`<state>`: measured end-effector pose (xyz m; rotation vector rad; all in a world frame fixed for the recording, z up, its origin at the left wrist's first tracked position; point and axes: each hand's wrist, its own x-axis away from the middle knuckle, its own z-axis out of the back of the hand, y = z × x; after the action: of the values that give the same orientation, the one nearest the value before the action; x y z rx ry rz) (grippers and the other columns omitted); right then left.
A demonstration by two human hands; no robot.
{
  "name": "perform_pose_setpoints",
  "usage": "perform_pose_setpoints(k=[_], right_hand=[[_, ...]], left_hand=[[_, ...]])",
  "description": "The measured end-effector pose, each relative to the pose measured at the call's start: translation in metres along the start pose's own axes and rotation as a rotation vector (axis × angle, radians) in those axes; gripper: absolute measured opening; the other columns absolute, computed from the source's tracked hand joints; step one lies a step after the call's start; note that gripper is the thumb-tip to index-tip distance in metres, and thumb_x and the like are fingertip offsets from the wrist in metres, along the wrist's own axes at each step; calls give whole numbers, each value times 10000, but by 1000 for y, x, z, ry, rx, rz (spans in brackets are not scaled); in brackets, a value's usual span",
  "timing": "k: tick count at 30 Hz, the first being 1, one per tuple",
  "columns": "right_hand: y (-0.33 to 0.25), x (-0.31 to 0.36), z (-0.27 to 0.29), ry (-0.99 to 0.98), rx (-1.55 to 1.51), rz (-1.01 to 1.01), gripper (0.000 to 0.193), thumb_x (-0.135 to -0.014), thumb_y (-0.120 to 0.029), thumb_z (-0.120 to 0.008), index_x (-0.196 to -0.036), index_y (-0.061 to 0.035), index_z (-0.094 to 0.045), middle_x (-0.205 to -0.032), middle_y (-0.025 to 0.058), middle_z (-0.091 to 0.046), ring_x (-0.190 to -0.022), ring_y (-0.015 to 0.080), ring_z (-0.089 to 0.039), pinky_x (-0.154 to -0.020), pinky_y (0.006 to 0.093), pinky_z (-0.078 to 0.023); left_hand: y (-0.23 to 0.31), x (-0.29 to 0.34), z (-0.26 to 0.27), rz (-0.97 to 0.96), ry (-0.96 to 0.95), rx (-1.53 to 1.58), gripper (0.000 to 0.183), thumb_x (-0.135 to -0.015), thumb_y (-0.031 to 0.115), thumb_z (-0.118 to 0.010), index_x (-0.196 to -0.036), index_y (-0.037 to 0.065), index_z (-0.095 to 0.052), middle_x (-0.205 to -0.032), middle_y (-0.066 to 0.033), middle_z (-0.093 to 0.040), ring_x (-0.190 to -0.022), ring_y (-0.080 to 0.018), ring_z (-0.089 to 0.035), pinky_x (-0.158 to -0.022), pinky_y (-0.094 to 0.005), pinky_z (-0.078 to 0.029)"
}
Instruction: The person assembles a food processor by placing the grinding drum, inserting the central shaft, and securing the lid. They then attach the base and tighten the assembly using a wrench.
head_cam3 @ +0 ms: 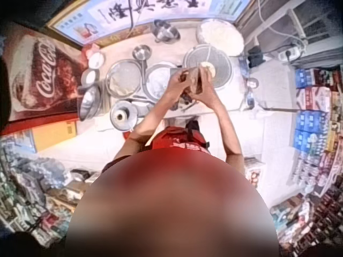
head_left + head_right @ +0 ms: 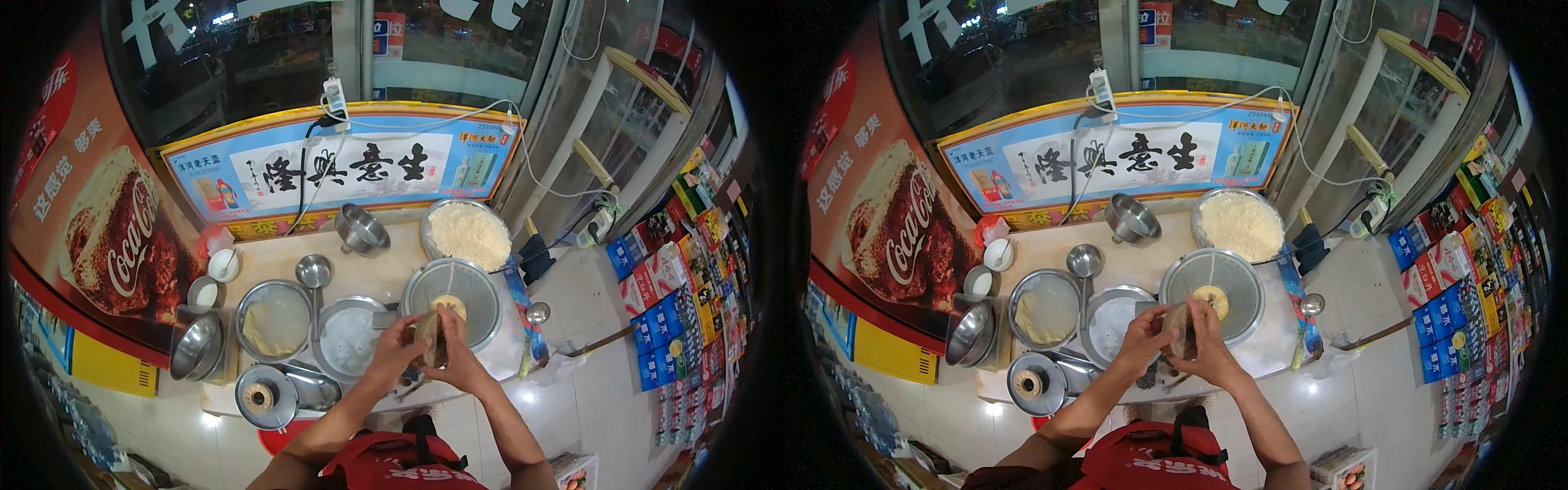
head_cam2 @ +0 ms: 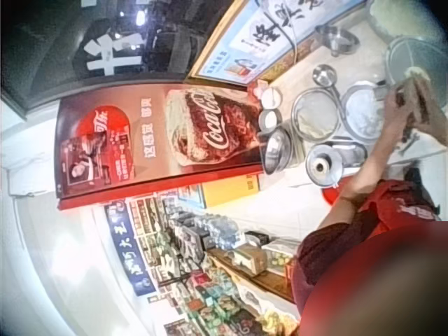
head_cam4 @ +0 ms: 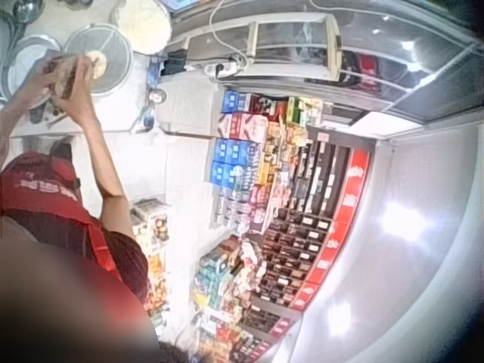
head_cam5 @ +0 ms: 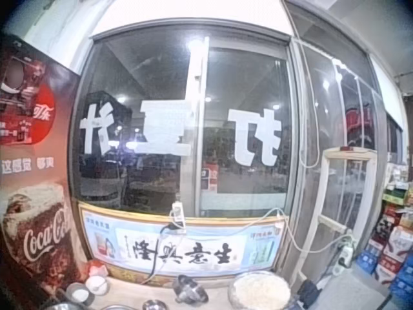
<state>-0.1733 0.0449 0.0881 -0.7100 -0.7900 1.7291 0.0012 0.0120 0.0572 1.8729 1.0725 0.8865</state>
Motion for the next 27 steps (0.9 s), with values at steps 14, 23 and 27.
perform_pose_setpoints(k=[14, 23, 27], right_hand=[[100, 5, 55, 24, -1198, -173, 897, -849, -358, -777, -1529, -30, -292, -1466, 172, -463, -1273, 291, -563, -992, 436, -526], [112, -34, 56, -7, -394, -254, 1055, -811, -249, -770, -1583, 20, -103, -1590, 220, -261, -1460, 333, -307, -1191, 366, -249], [113, -55, 49, -82, 60, -181, 1204, -725, -267, -820, -1593, -6, -27, -1588, 275, -221, -1483, 398, -224, -1205, 401, -207]], left_hand=[[-71, -44, 24, -412, 6, -1267, 1175, -783, 630, -717, -1584, 5, -127, -1656, -212, -113, -1520, -445, -73, -1213, -560, -87], [-59, -61, 44, -365, -85, -1301, 1239, -734, 588, -759, -1594, 18, -74, -1673, -157, -97, -1555, -313, -31, -1234, -521, -11], [-53, -64, 48, -344, -131, -1311, 1240, -730, 579, -766, -1595, 23, -73, -1673, -153, -102, -1555, -308, -28, -1234, -519, -12]])
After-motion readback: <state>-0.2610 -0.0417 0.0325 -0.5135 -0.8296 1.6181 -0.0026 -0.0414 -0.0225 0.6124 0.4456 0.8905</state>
